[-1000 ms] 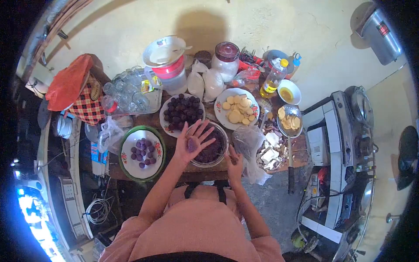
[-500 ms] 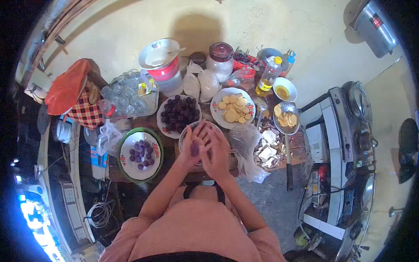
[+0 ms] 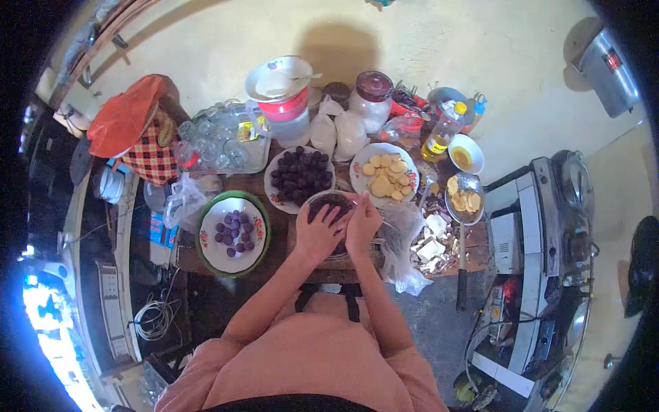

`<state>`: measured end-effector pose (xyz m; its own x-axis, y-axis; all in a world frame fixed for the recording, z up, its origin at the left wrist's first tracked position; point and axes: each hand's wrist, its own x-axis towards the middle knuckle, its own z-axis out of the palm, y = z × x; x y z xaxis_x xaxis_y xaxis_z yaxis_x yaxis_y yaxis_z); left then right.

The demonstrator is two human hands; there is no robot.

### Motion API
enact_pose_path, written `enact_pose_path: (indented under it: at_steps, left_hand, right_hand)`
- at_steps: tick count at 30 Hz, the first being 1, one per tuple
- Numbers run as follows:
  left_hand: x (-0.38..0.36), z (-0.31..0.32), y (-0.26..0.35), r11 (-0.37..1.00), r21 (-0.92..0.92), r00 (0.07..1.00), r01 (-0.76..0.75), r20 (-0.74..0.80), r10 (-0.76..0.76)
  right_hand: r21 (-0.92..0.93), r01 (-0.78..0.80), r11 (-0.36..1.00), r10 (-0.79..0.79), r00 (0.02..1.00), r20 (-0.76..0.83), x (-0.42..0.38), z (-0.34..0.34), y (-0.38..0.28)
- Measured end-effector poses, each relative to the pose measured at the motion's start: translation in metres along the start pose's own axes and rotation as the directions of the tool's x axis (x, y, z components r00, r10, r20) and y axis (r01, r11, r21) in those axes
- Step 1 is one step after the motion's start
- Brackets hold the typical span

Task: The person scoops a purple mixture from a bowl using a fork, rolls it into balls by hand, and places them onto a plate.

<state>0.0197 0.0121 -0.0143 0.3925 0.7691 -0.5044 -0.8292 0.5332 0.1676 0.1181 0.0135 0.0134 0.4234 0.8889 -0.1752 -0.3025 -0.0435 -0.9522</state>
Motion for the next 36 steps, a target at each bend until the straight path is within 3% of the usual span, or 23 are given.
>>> enact_pose_path:
  at_steps: [1,2,4,5,6,8,10,12,14,16,17,20,21,22,23,24,25,26,27,29,32,35,36]
  left_hand:
    - [-0.002,0.006,0.000,0.999,0.038,1.000,0.014,0.015,-0.015]
    - [-0.002,0.009,0.001,0.997,0.076,0.999,0.029,0.032,-0.031]
    - [0.000,0.004,0.000,0.998,0.058,0.977,0.033,0.207,-0.044]
    - [0.001,0.001,-0.003,1.000,0.022,0.948,0.008,0.317,-0.014]
    - [0.002,0.000,-0.005,1.000,-0.015,0.906,-0.013,0.422,0.019]
    - [-0.014,0.028,-0.017,0.974,-0.010,0.930,-0.225,0.294,0.218]
    - [-0.009,0.024,-0.023,0.960,-0.011,0.923,-0.280,0.271,0.272]
    - [0.011,0.004,-0.022,0.973,0.017,0.929,-0.228,0.304,0.213]
    - [0.008,0.010,-0.015,0.954,0.154,0.947,-0.256,0.238,0.215]
    - [0.018,-0.003,-0.003,0.984,0.091,0.881,-0.156,0.463,0.097]
    - [0.049,-0.037,0.001,1.000,-0.021,0.697,0.020,0.717,0.001]
    - [0.047,-0.041,0.010,0.999,0.027,0.802,-0.034,0.597,0.011]
    - [0.016,0.000,0.014,0.956,0.218,0.939,-0.198,0.322,0.121]
    - [0.000,0.024,0.014,0.854,0.439,0.955,-0.281,0.043,0.292]
    - [0.007,0.019,0.007,0.732,0.462,0.862,-0.500,0.189,0.470]
    - [0.005,0.023,0.003,0.232,0.791,0.754,-0.566,0.383,0.534]
    - [0.002,0.026,0.000,-0.363,0.812,0.670,-0.457,0.583,0.460]
    - [-0.002,0.028,-0.002,-0.831,0.514,0.643,-0.215,0.714,0.275]
    - [-0.018,0.040,-0.005,-0.919,0.349,0.699,-0.182,0.703,0.128]
    - [-0.019,0.033,-0.005,-0.912,0.339,0.640,-0.229,0.759,0.122]
    - [-0.029,0.033,-0.008,-0.907,0.317,0.516,-0.277,0.845,0.138]
    - [-0.042,0.036,-0.004,-0.809,0.456,0.457,-0.371,0.848,0.269]
    - [-0.044,0.037,-0.002,-0.748,0.522,0.455,-0.410,0.828,0.328]
  right_hand:
    - [-0.217,0.054,0.975,-0.057,0.998,-0.005,-0.002,0.001,-0.002]
    - [-0.318,0.325,0.891,-0.314,0.945,0.088,-0.004,0.004,-0.001]
    - [-0.410,0.763,0.500,-0.699,0.635,0.329,-0.010,0.012,0.002]
    - [-0.467,0.695,0.548,-0.468,0.717,0.517,-0.021,0.006,-0.003]
    - [-0.503,0.741,0.445,-0.457,0.671,0.583,-0.024,0.010,-0.012]
    - [-0.536,0.795,0.284,-0.389,0.606,0.694,-0.028,0.015,-0.022]
    - [-0.532,0.810,0.248,-0.274,0.585,0.763,-0.028,0.016,-0.020]
    - [-0.494,0.829,0.261,-0.300,0.556,0.775,-0.030,0.017,-0.027]
    - [-0.421,0.874,0.244,-0.476,0.486,0.733,-0.037,0.018,-0.044]
    - [-0.362,0.865,0.348,-0.517,0.499,0.695,-0.033,0.004,-0.051]
    - [-0.328,0.856,0.399,-0.537,0.508,0.674,-0.032,-0.001,-0.053]
    - [-0.213,0.588,0.780,-0.466,0.774,0.428,-0.024,-0.005,-0.045]
    - [-0.248,0.506,0.826,-0.401,0.837,0.371,-0.020,-0.007,-0.035]
    - [-0.128,0.234,0.964,-0.192,0.942,0.274,-0.018,-0.007,-0.028]
    - [0.023,-0.058,0.998,0.052,0.976,0.211,-0.017,-0.007,-0.023]
    - [0.186,-0.337,0.923,0.303,0.934,0.188,-0.017,-0.006,-0.020]
    - [0.357,-0.394,0.847,0.265,0.895,0.359,-0.020,-0.003,-0.018]
    - [0.508,-0.454,0.732,0.174,0.845,0.505,-0.023,-0.001,-0.018]
    - [0.597,-0.551,0.583,0.077,0.769,0.635,-0.027,0.002,-0.017]
    - [0.606,-0.703,0.373,-0.082,0.625,0.776,-0.021,0.002,-0.005]
    - [0.485,-0.861,0.153,-0.143,0.466,0.873,0.007,-0.016,0.041]
    - [0.436,-0.897,0.079,-0.059,0.432,0.900,0.029,-0.045,0.086]
    - [0.476,-0.870,0.130,0.012,0.482,0.876,0.028,-0.048,0.082]
